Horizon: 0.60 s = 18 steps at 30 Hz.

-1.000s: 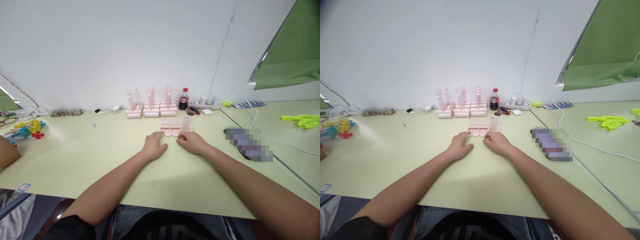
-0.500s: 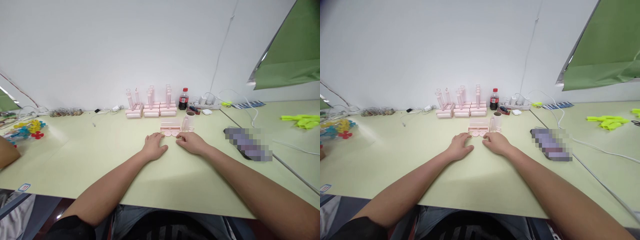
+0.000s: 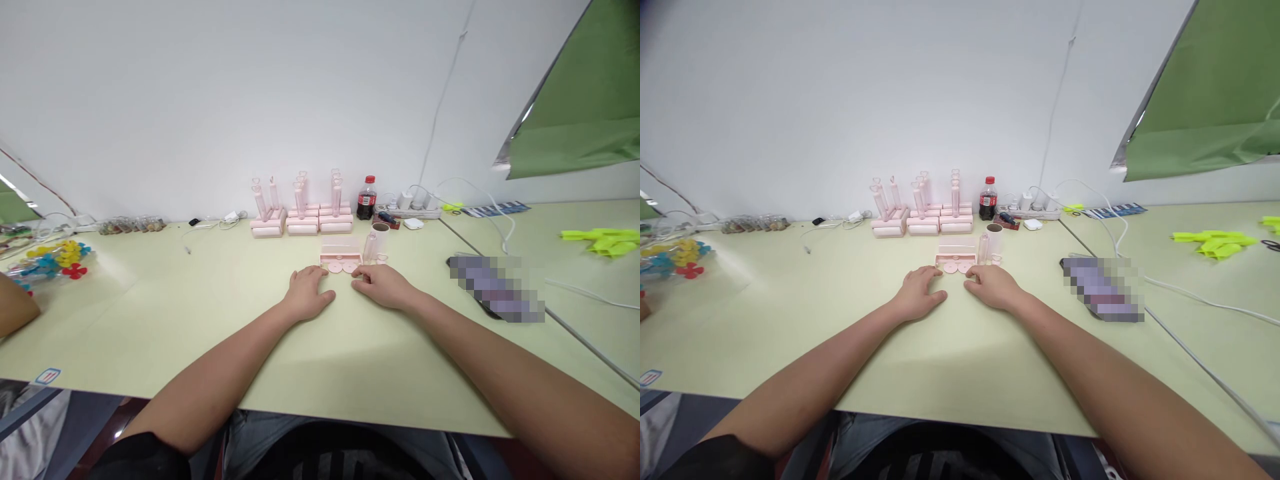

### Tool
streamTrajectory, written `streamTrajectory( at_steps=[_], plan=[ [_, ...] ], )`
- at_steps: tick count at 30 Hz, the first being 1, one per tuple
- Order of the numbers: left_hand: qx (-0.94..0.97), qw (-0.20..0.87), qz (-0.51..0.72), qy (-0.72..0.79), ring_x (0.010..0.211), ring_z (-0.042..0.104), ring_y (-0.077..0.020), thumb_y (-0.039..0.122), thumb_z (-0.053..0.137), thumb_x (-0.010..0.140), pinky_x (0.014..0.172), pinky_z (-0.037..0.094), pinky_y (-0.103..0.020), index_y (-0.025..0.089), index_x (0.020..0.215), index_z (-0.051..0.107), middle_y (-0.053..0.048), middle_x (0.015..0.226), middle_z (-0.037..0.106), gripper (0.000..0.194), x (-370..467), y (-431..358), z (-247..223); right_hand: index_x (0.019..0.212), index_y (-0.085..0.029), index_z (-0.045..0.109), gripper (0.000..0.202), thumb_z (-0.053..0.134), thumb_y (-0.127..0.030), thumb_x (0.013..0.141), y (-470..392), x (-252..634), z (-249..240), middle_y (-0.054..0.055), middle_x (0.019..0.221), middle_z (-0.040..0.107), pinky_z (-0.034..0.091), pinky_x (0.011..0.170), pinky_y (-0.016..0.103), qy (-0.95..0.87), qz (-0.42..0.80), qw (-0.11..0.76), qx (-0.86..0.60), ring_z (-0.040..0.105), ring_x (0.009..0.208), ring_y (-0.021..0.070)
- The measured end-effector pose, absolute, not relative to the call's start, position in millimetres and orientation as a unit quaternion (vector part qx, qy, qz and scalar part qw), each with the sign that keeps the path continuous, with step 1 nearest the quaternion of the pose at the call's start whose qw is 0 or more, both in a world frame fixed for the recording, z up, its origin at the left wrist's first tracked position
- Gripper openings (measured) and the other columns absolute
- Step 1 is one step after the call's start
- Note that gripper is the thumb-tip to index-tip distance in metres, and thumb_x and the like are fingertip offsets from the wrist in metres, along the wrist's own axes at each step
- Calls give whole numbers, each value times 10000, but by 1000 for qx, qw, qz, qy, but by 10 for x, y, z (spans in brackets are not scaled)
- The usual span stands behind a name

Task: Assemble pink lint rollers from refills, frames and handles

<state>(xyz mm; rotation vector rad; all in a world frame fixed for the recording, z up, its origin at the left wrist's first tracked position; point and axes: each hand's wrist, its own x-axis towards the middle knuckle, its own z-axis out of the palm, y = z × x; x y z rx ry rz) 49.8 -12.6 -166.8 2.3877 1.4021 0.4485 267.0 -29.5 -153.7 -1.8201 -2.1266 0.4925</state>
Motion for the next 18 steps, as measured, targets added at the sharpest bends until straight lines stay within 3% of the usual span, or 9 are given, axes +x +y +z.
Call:
streamTrajectory(
  at_steps=[18],
  plan=[
    [842, 163, 147, 492, 1344, 424, -280, 411, 561, 825, 1164, 254, -498, 212, 1271, 544, -85, 1408, 511, 488, 493, -142, -1646, 1019, -198, 699, 275, 561, -367, 851, -293, 2690, -1553, 24, 764, 691, 362, 580, 276, -739, 185, 162, -628, 601, 690, 181]
  ],
)
